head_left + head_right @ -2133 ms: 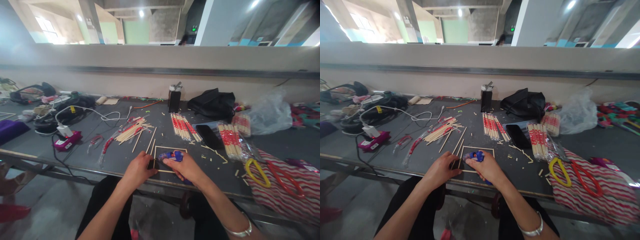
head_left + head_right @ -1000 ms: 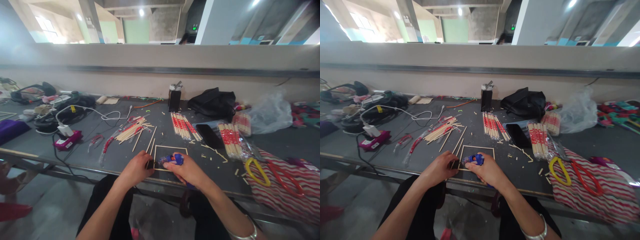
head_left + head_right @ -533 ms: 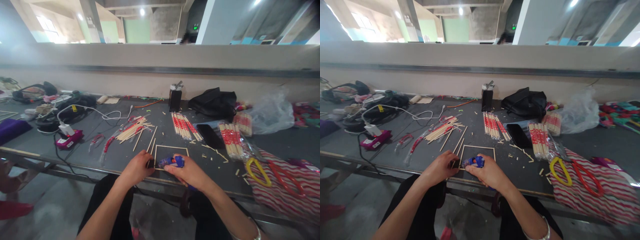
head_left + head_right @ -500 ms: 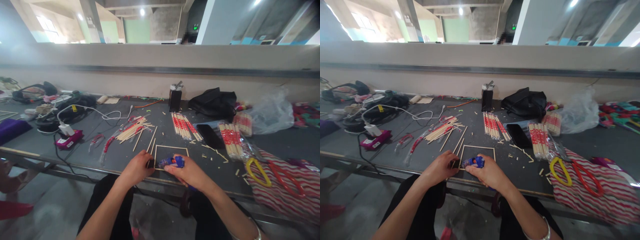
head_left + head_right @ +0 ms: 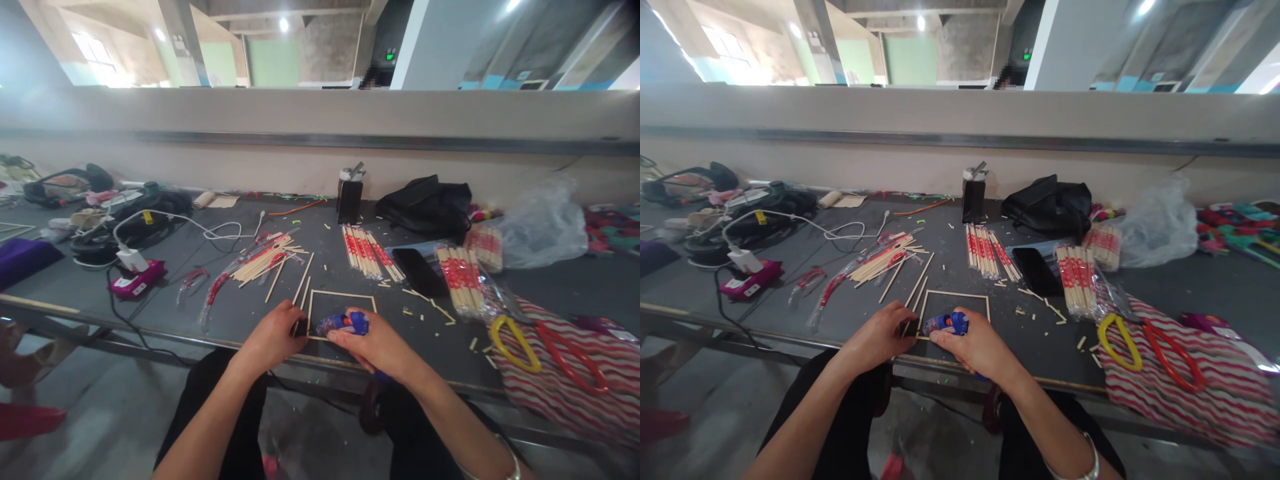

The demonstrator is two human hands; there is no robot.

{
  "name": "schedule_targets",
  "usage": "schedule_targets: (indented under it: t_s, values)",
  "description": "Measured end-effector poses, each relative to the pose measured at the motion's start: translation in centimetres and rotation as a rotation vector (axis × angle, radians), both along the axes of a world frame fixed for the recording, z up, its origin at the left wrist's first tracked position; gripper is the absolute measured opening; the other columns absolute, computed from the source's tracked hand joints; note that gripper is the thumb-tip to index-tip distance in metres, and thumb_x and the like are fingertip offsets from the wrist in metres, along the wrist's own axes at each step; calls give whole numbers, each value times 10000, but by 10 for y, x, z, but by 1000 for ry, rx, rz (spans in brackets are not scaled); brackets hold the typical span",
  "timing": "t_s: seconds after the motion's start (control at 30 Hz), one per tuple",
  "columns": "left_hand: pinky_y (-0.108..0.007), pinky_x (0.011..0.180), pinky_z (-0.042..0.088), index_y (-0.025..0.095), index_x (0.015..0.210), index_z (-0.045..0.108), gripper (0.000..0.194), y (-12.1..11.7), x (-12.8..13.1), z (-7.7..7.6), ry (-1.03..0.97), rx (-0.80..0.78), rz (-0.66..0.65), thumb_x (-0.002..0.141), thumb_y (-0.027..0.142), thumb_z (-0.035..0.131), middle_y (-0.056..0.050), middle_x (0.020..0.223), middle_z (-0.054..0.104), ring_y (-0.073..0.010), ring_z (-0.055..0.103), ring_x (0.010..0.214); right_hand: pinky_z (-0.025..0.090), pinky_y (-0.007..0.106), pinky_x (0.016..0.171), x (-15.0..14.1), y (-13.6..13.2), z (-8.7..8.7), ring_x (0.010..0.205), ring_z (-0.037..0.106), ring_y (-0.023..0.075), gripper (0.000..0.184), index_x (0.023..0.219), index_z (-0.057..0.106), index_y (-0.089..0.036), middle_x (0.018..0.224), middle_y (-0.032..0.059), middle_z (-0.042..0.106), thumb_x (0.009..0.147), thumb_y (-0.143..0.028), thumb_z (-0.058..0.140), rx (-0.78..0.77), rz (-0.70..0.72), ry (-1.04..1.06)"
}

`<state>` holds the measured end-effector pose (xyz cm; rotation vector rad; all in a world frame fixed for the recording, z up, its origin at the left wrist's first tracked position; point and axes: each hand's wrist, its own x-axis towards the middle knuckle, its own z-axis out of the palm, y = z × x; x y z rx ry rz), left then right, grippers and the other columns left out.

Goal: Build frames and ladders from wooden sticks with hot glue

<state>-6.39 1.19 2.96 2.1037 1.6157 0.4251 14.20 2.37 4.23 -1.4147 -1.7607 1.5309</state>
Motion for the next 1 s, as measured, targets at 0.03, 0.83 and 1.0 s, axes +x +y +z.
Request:
schedule_targets:
  t_s: [0.03, 0.83, 1.0]
  values:
    - [-221, 643, 397, 178, 886, 630, 196, 0, 0, 0, 4, 1, -1, 698, 134, 594, -14, 862, 521, -113, 514, 689, 269, 179, 324, 0, 0, 0, 321, 377, 67, 302, 684, 420, -226, 387, -115, 415, 729, -429, 639, -3, 3, 4]
    - [-225, 578, 328, 188, 774, 608, 89, 2, 2, 2, 88, -34, 212, 768, 257, 552, -8, 725, 621, -137, 550, 667, 389, 214, 424, 27, 10, -2, 442, 504, 95, 354, 754, 461, -203, 499, -58, 558, 747, -517, 624, 54, -58, 259]
    - [-246, 556, 291, 199, 735, 634, 172, 6, 6, 2, 256, -63, 294, 794, 315, 521, -42, 729, 659, -180, 596, 715, 373, 222, 414, 32, 9, -5, 423, 476, 93, 364, 722, 437, -216, 494, -55, 559, 739, -522, 633, 82, -166, 300]
